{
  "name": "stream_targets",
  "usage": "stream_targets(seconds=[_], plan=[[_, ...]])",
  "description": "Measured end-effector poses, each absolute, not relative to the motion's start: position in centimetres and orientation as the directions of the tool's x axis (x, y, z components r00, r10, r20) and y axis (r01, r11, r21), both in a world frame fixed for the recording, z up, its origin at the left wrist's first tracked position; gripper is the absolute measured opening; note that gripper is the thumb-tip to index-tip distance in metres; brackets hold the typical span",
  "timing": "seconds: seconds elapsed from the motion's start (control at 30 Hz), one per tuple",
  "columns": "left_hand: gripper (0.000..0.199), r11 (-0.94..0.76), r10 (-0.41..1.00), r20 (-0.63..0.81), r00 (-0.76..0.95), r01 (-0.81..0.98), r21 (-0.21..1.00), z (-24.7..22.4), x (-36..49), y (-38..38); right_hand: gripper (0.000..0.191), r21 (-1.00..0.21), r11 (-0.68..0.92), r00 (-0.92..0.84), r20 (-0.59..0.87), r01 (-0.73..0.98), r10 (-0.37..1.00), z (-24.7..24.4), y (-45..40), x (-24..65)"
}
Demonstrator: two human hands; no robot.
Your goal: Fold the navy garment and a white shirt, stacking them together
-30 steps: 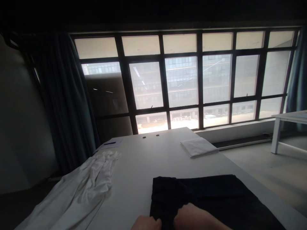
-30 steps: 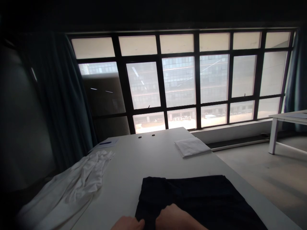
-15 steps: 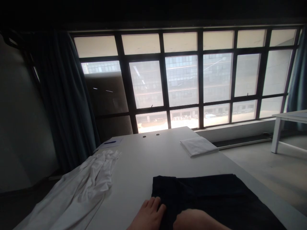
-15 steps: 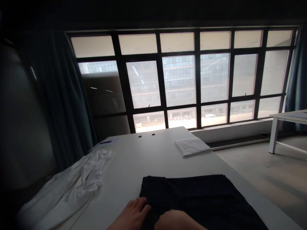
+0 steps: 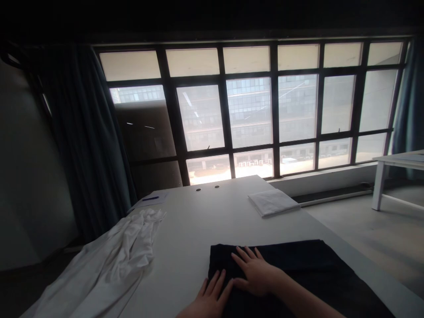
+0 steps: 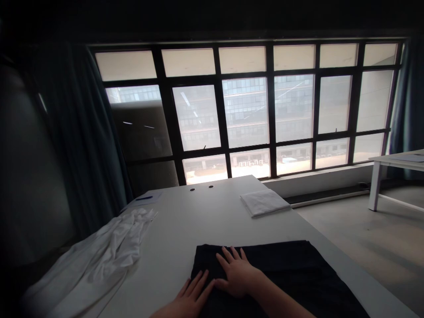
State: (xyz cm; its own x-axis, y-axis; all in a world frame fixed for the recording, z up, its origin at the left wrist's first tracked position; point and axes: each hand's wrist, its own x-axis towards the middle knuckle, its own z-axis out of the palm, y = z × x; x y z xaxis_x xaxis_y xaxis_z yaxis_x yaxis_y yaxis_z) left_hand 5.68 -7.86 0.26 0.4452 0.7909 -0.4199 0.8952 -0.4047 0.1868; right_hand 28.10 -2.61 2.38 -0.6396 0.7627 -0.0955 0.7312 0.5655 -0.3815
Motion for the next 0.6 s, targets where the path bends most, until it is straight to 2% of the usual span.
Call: stream_targets(seconds=[0.1,0.3,0.47,0.6], plan=[[0.079,-0.431,0.784,-0.39,0.484,0.875,0.22,2.5,5.1,-8.1,0.089,-0.417,0.541,-0.652,-0.193,0.731,0.733,0.8,-1.8,28.6],[0.119,-0.395,0.866,-0.205,0.456,0.875,0.279,6.9,4.3,-7.7,0.084,-0.409,0.547,-0.628,-0.089,0.73,0.773,-0.1,-2.0,28.1],[0.13,-0.437,0.834,-0.236,0.499,0.858,0.27,4.3,4.9,-6.4,0.073,-0.416,0.528,-0.566,0.038,0.74,0.823,-0.2,-2.4,27.3],[0.134,-0.413,0.819,-0.32,0.477,0.876,0.249,3.1,5.0,-5.7,0.073,-0.389,0.519,-0.541,0.061,0.761,0.839,-0.5,-2.3,27.0]])
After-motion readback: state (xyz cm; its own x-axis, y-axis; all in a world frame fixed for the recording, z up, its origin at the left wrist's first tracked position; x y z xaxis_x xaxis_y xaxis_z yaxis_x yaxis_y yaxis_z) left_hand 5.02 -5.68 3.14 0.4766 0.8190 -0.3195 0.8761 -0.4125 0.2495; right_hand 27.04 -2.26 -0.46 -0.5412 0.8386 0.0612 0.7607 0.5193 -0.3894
